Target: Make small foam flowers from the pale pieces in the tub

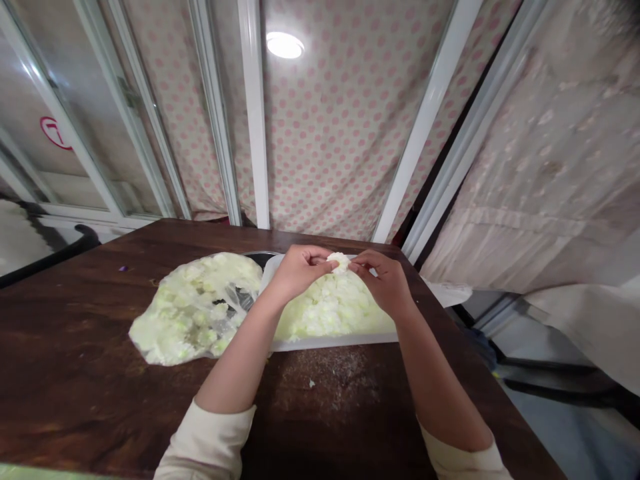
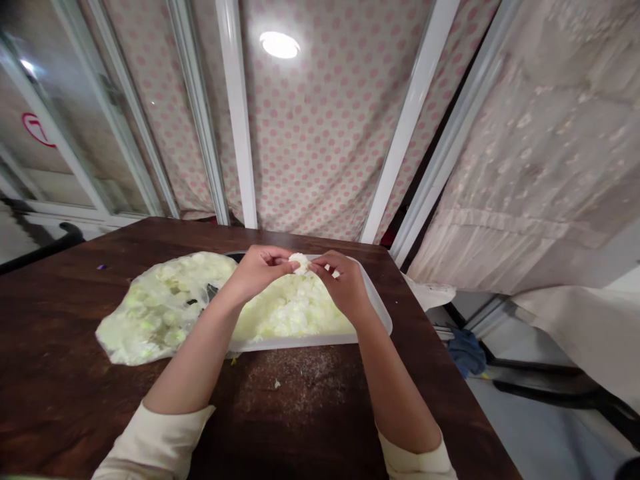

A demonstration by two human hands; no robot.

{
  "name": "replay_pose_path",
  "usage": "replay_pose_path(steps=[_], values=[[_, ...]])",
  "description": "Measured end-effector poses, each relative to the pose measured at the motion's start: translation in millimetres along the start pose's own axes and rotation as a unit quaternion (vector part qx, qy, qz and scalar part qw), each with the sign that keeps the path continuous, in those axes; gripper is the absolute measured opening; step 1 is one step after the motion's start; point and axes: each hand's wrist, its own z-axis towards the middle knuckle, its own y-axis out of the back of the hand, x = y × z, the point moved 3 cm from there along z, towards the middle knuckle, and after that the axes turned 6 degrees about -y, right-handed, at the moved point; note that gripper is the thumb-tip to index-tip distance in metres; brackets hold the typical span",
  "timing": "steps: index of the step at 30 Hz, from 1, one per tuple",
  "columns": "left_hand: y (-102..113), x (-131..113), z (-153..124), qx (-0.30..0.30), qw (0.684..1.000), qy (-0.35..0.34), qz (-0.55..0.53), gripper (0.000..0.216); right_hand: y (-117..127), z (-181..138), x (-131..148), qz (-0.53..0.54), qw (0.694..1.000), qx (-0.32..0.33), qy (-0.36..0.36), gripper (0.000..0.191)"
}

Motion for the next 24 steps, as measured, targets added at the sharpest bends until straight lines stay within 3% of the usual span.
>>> replay_pose_path(steps=[7,11,13,16,20,24], values=[[0,-3,1,-0.052,0.977,-0.141,0.15,0.018,10,4,-21,-0.042,0.992,-0.086,-0.086,0.029],[-4,-5,-1,-0.063,0.964,-0.203,0.16,0.015,4,5,-29,-0.098,0.991,-0.05,-0.076,0.038],[-8,-8,-3,-0.06,0.95,-0.258,0.168,0.014,-4,4,-29,-0.005,0.994,0.007,-0.11,0.049],[-14,-11,-5,-0.054,0.937,-0.301,0.171,0.014,-17,1,-20,0.197,0.961,0.105,-0.161,0.057],[-22,-13,-7,-0.048,0.954,-0.272,0.114,0.014,-20,0,-11,0.264,0.951,0.076,-0.144,0.037],[-28,-7,-4,-0.05,0.98,-0.145,-0.129,0.019,-14,1,-11,0.222,0.968,0.005,-0.114,0.033]])
